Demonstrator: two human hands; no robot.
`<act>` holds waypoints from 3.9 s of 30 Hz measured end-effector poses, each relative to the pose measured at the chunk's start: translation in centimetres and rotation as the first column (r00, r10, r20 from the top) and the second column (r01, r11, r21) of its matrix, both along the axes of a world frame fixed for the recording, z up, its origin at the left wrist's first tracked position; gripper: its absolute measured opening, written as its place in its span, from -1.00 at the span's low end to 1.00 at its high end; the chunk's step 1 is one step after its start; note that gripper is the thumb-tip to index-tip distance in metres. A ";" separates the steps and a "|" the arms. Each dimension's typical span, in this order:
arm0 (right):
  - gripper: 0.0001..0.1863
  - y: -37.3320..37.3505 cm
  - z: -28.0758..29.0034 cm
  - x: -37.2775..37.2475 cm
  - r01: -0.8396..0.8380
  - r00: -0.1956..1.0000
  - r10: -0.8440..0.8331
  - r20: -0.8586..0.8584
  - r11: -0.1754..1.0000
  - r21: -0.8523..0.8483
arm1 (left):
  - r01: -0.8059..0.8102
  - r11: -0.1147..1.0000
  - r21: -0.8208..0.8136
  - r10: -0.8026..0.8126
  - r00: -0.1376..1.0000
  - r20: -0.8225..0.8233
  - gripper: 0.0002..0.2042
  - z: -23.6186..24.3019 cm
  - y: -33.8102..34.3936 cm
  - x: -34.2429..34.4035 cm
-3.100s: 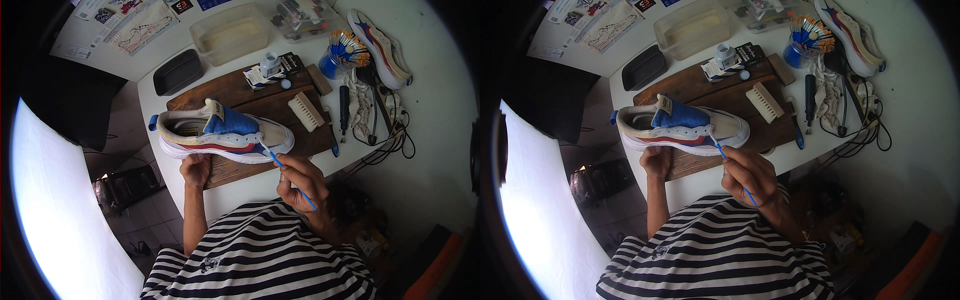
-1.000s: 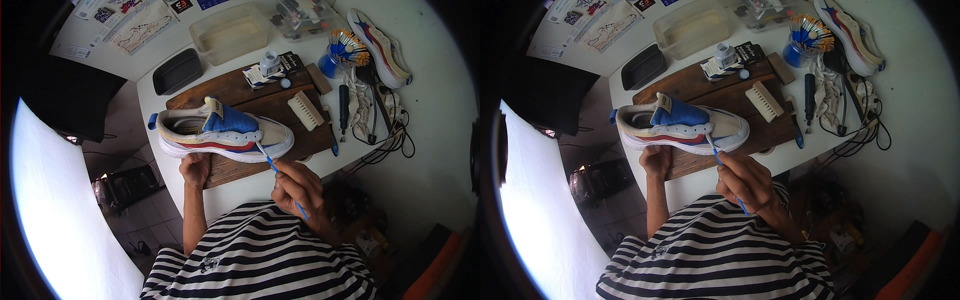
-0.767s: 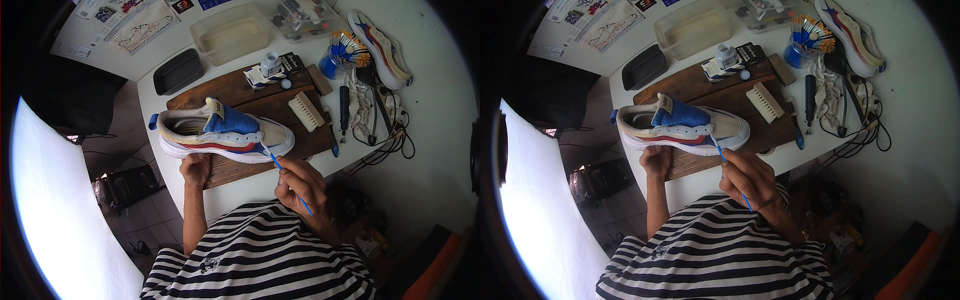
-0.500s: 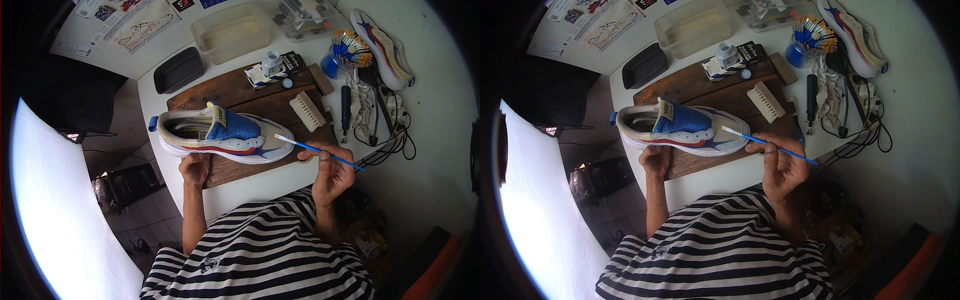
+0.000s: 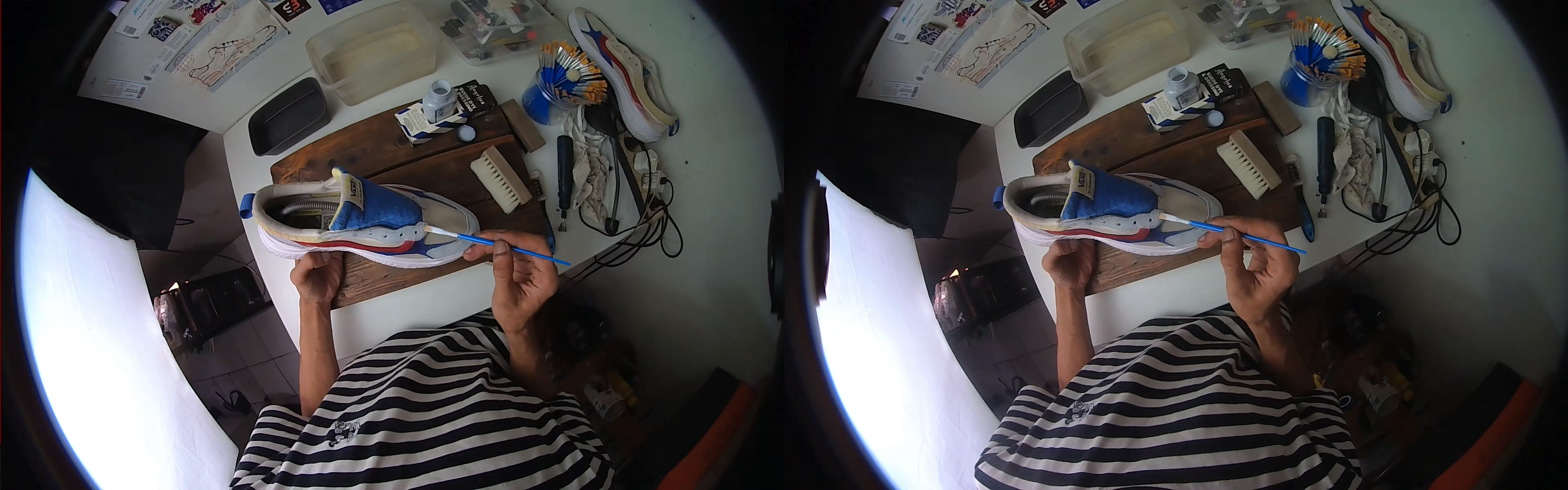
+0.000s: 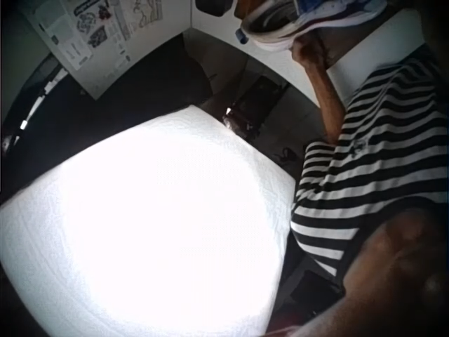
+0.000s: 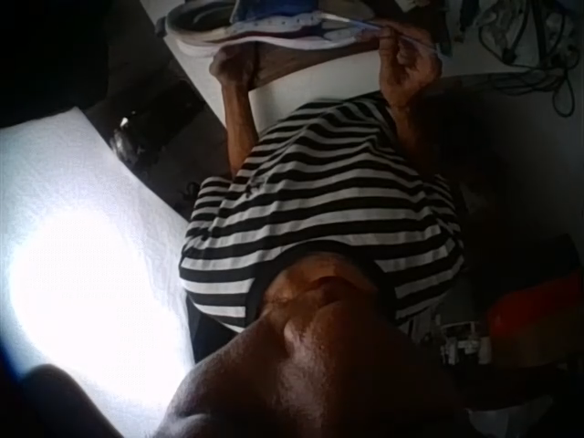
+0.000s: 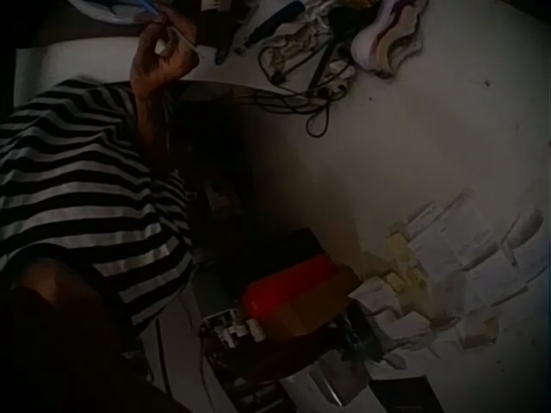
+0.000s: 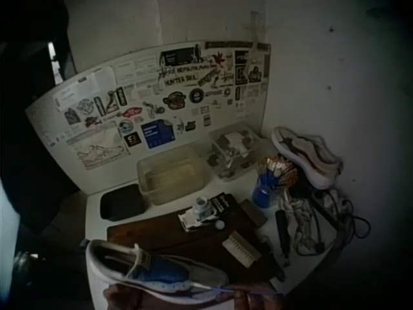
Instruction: The recorder is using a fine paintbrush to apply white paint or restoration liquid to the midsole of a sneaker.
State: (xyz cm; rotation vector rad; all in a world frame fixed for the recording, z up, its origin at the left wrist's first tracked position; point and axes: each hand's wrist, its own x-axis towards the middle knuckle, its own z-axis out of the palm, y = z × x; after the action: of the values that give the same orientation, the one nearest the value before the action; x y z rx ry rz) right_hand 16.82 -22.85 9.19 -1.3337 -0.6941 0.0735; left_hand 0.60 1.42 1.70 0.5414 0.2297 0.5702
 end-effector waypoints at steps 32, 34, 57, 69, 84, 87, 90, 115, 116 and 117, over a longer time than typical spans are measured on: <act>-0.89 1.0 0.4 -0.1 0.062 0.993 -0.052 -0.102 0.994 0.094 | 0.003 1.000 -0.018 -0.004 1.000 -0.019 -0.71 -0.3 0.2 -0.1; -0.88 0.7 0.4 0.0 0.069 0.993 -0.060 -0.104 0.994 0.086 | -0.039 0.999 -0.022 0.038 0.998 -0.044 -0.77 0.1 -0.3 0.2; -0.87 0.2 0.0 -0.3 0.064 0.988 -0.044 -0.146 0.988 0.140 | -0.043 0.999 -0.030 0.042 0.999 -0.031 -0.78 0.5 -0.4 0.4; -0.88 0.4 0.3 -0.6 -0.017 0.996 0.031 -0.086 0.988 0.153 | -0.045 0.999 -0.016 0.045 0.999 -0.030 -0.82 0.6 -0.5 0.5; -0.86 0.2 -0.5 0.3 0.015 1.000 -0.015 -0.007 0.998 0.063 | -0.017 0.999 -0.034 0.018 0.999 0.034 -0.63 -0.7 0.2 -0.1; -0.86 0.1 -0.1 0.3 0.054 0.999 -0.054 0.000 0.997 0.051 | -0.053 0.997 -0.051 0.052 0.998 -0.021 -0.61 -0.8 0.1 0.0; -0.88 0.6 0.3 -0.2 0.009 1.000 -0.007 -0.018 0.995 0.097 | 0.038 0.999 0.015 -0.039 0.997 0.063 -0.58 -0.7 0.3 -0.2; -0.86 0.6 0.0 0.2 0.065 0.991 -0.052 -0.119 0.992 0.109 | -0.097 0.995 -0.033 0.094 0.991 -0.095 -0.73 -0.1 -0.3 0.3; -0.87 0.4 0.0 0.2 0.089 0.988 -0.074 -0.138 0.990 0.108 | -0.075 0.995 -0.060 0.073 0.997 -0.032 -0.60 -0.4 -0.1 0.2; -0.87 0.6 0.2 0.1 0.089 0.988 -0.074 -0.136 0.990 0.107 | -0.074 0.995 -0.062 0.073 0.997 -0.031 -0.60 -0.6 0.0 0.0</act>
State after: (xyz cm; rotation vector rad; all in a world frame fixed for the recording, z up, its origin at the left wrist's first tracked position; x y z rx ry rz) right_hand 16.92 -22.23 9.39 -1.2356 -0.5235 0.0555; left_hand 0.55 1.44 1.11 0.4819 0.2948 0.6249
